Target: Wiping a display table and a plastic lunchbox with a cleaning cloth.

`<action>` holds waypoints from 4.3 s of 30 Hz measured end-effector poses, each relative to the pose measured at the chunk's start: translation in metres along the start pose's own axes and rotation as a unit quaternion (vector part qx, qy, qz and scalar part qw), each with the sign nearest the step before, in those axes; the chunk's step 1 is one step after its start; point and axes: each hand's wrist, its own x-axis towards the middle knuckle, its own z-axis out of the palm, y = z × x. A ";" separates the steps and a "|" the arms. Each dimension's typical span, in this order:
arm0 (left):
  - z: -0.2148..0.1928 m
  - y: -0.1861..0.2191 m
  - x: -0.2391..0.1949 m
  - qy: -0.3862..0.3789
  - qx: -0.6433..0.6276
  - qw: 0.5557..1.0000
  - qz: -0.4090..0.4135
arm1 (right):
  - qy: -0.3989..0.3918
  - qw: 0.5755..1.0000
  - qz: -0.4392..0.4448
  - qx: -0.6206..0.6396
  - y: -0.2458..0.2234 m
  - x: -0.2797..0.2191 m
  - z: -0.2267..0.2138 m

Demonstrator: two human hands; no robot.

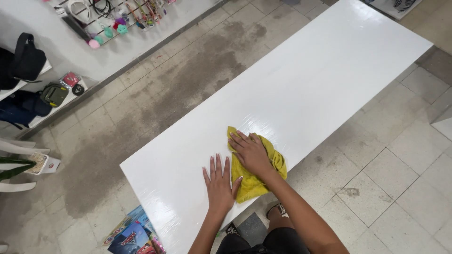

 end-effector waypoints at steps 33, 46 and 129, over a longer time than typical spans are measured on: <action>0.066 0.333 0.293 -0.199 -0.066 0.978 0.002 | -0.065 0.956 0.285 0.011 0.433 -0.027 -0.121; 0.162 0.441 0.419 -0.027 -0.132 0.988 0.073 | 0.068 0.981 0.163 -0.076 0.635 -0.009 -0.093; 0.471 1.900 1.513 -0.270 -0.618 0.668 0.313 | 0.502 0.635 0.563 0.168 2.104 -0.397 -0.802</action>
